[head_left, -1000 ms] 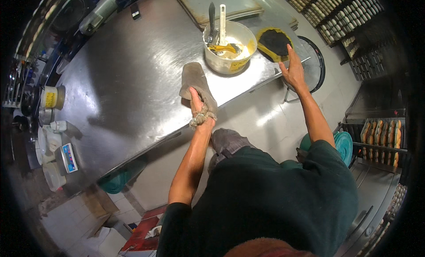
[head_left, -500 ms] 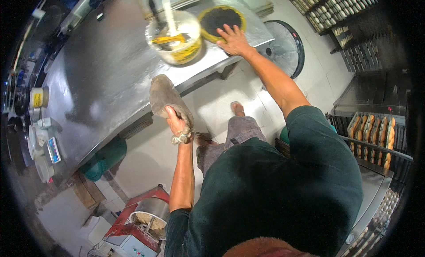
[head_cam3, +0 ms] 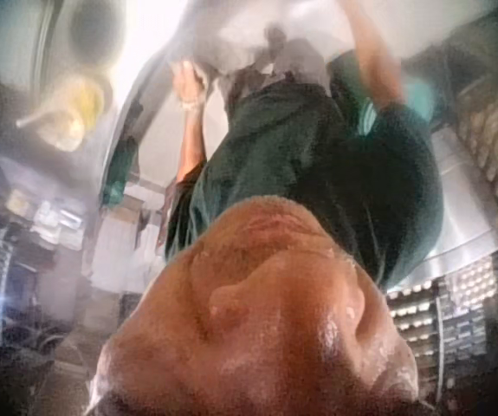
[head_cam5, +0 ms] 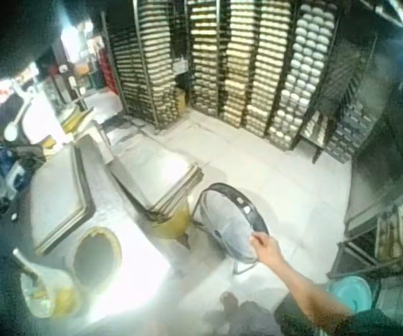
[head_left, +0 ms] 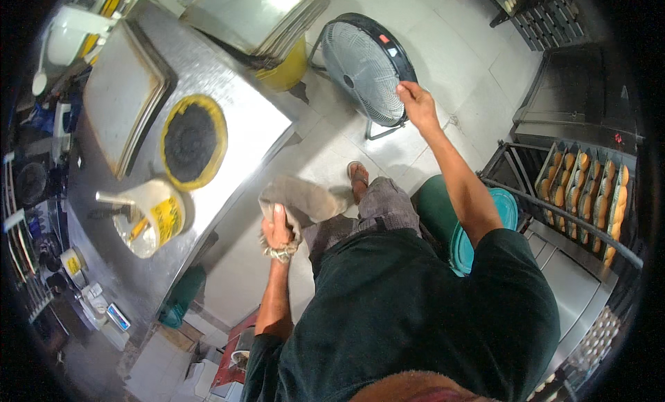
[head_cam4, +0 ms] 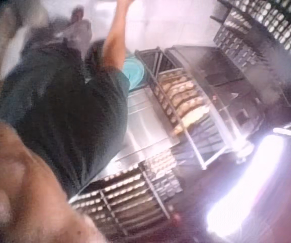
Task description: The person removes metal trays of buns from an industrial oven using a protective cloth and glove, places them on a storage rack, wipes empty trays with a cloth, and applies a liquid to empty trays using a brush.
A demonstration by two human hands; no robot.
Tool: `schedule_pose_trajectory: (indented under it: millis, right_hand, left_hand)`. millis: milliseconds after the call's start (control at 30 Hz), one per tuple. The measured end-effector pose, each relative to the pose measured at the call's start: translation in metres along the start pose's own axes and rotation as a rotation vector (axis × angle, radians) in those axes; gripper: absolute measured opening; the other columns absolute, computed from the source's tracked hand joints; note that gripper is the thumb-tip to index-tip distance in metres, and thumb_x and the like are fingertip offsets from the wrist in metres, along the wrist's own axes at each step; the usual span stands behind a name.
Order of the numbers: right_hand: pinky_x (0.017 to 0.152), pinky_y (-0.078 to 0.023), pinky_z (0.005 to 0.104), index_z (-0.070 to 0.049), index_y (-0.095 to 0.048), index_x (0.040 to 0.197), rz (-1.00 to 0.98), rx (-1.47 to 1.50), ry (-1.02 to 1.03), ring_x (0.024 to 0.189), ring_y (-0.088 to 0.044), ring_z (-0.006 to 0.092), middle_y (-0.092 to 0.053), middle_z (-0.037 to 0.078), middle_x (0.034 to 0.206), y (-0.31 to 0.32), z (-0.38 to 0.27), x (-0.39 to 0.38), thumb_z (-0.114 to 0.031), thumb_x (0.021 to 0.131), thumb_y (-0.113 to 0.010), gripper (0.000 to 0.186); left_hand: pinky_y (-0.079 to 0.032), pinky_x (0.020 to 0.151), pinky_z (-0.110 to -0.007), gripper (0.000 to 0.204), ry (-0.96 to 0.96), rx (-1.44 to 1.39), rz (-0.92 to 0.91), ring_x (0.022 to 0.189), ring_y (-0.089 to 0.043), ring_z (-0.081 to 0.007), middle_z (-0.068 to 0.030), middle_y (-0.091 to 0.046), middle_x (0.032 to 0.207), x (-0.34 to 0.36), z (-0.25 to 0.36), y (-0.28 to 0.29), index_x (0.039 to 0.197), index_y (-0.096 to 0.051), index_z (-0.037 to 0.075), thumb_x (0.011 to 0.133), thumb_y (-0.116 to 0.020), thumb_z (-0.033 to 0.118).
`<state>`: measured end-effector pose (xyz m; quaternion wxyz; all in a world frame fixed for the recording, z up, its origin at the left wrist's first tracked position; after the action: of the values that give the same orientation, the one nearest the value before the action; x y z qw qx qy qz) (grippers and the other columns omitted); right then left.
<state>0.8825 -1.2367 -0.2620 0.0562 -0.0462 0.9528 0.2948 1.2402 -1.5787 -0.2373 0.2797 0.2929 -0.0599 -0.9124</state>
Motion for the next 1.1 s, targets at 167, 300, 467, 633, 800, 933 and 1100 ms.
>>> schedule_pose_trajectory:
  millis: [167, 300, 467, 633, 800, 933, 1100]
  right_hand:
    - [0.088, -0.049, 0.0386, 0.0, -0.061, 0.118, 0.134, -0.229, -0.007, 0.101, -0.064, 0.0326, -0.065, 0.021, 0.111, 0.031, 0.058, 0.124, -0.042, 0.086, -0.063, 0.052]
    - [0.096, -0.045, 0.0414, 0.001, -0.057, 0.124, 0.114, -0.29, -0.051, 0.111, -0.058, 0.0375, -0.059, 0.025, 0.121, 0.004, 0.133, 0.213, -0.052, 0.084, -0.062, 0.067]
    - [0.096, -0.043, 0.0376, 0.004, -0.052, 0.13, -0.52, 0.077, -0.419, 0.109, -0.058, 0.0292, -0.061, 0.019, 0.118, -0.078, 0.157, 0.234, -0.057, 0.079, -0.067, 0.081]
    - [0.097, -0.041, 0.0338, 0.002, -0.049, 0.133, -0.569, 0.423, -0.541, 0.111, -0.056, 0.0245, -0.06, 0.014, 0.12, -0.099, 0.179, 0.263, -0.049, 0.078, -0.073, 0.078]
    - [0.093, -0.045, 0.0352, 0.004, -0.053, 0.128, -0.624, 0.229, -0.476, 0.103, -0.06, 0.0266, -0.063, 0.018, 0.115, -0.103, 0.16, 0.272, -0.052, 0.076, -0.073, 0.08]
    - [0.089, -0.046, 0.0318, -0.006, -0.067, 0.115, -0.672, 0.197, -0.423, 0.096, -0.062, 0.0166, -0.07, 0.006, 0.098, -0.088, 0.162, 0.277, -0.051, 0.079, -0.071, 0.057]
    - [0.092, -0.046, 0.0359, 0.002, -0.057, 0.126, -0.738, 0.237, -0.409, 0.103, -0.062, 0.0236, -0.066, 0.014, 0.111, -0.041, 0.16, 0.295, -0.051, 0.075, -0.074, 0.076]
  left_hand:
    - [-0.042, 0.046, -0.042, 0.034, -0.263, 0.621, -0.093, 0.049, -0.053, -0.0304, -0.014, -0.055, 0.058, 0.036, -0.077, 0.003, 0.095, -0.062, 0.002, 0.09, -0.057, 0.035]
    - [-0.045, 0.047, -0.043, 0.073, -0.521, 1.089, -0.158, 0.053, -0.053, -0.0339, -0.0192, -0.058, 0.08, 0.001, -0.194, 0.014, 0.136, -0.042, 0.005, 0.077, -0.067, 0.04]
    - [-0.051, 0.06, -0.049, 0.066, -0.069, 1.117, -0.505, 0.07, -0.062, -0.0392, -0.0257, -0.06, 0.105, -0.019, -0.285, -0.028, 0.135, -0.044, 0.013, 0.078, -0.065, 0.04]
    - [-0.053, 0.065, -0.05, 0.045, 0.386, 0.838, -0.466, 0.08, -0.067, -0.0396, -0.0229, -0.066, 0.089, 0.025, -0.278, -0.076, 0.117, -0.052, 0.012, 0.081, -0.063, 0.036]
    - [-0.052, 0.063, -0.049, 0.032, 0.251, 1.234, -0.626, 0.073, -0.066, -0.0373, -0.0187, -0.065, 0.081, 0.059, -0.217, -0.108, 0.096, -0.058, 0.009, 0.084, -0.062, 0.038]
    - [-0.049, 0.062, -0.047, 0.042, 0.26, 0.948, -0.287, 0.07, -0.064, -0.0363, -0.0182, -0.063, 0.077, 0.051, -0.209, -0.083, 0.094, -0.059, 0.005, 0.088, -0.058, 0.046]
    - [-0.048, 0.067, -0.047, 0.043, 0.641, 0.91, -0.141, 0.079, -0.062, -0.0358, -0.0201, -0.062, 0.09, -0.001, -0.205, -0.123, 0.12, -0.057, 0.008, 0.093, -0.051, 0.042]
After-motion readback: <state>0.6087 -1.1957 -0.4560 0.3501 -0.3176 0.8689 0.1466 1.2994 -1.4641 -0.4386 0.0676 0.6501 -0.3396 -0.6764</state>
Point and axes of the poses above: each hand's wrist, its own x-axis towards the middle knuckle, its own y-axis out of the back of the hand, z = x × y, the point moved 10 cm from there along x, towards the middle knuckle
